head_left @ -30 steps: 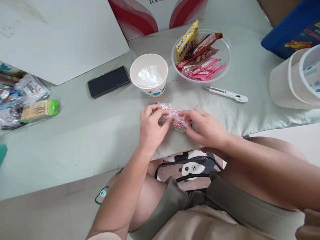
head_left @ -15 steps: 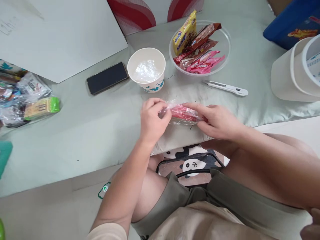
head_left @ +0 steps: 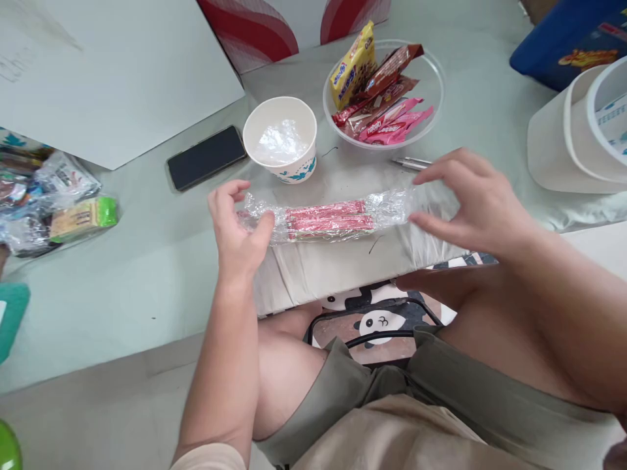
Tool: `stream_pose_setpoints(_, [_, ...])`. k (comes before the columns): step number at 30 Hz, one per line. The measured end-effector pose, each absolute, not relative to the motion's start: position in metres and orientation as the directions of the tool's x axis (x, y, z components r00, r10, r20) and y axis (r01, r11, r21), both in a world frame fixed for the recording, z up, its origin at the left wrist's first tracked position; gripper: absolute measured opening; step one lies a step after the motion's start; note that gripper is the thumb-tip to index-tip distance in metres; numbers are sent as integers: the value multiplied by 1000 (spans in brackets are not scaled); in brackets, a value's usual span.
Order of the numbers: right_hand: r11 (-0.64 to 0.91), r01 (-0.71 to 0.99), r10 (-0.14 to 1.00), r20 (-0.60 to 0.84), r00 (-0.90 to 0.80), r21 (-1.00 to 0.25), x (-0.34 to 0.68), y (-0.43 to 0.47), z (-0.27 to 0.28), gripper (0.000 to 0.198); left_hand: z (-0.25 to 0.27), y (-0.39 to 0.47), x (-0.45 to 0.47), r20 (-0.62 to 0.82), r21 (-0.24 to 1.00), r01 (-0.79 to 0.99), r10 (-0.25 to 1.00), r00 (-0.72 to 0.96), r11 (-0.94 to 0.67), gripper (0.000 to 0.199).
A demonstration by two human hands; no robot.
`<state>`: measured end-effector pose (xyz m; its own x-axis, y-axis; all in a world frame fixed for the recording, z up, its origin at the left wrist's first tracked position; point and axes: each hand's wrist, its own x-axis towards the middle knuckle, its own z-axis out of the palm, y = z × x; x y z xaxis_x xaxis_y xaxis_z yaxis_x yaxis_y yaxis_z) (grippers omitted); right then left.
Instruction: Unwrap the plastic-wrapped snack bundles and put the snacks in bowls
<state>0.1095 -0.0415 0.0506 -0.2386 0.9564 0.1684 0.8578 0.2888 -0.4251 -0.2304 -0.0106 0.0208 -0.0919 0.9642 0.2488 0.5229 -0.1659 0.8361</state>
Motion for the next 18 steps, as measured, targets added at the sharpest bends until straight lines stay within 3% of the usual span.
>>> stream_pose_setpoints(2, [440,777,898,198,-393,-450,99,-40,46,26,22,-9,-229,317,751,610,949,2,-252,40])
stream_pose_setpoints(4, [461,738,885,190,-425,-493,89,-38,45,17,21,-7,-229,270,737,634,962,42,-235,21])
stream_pose_setpoints(7, [337,748,941,201,-270,-571,79,-38,51,17,17,-4,-232,158,792,602,986,-51,-96,8])
stream_pose_setpoints(10, [148,774,981,188,-37,-615,72,-39,59,18,19,-4,-235,271,803,584,945,-182,-118,17])
stream_pose_setpoints(12, [76,770,985,169,41,-633,69,-39,60,23,23,-6,-232,430,732,600,902,-40,-322,26])
stream_pose_setpoints(14, [60,770,984,168,63,-635,66,-35,59,30,28,-9,-227,478,631,597,854,205,-496,37])
stream_pose_setpoints(16, [59,782,981,181,69,-621,65,-28,58,31,30,-12,-220,404,596,623,860,312,-506,34])
stream_pose_setpoints(18, [59,781,970,221,103,-621,66,-21,57,27,30,-15,-214,345,638,660,914,216,-396,14])
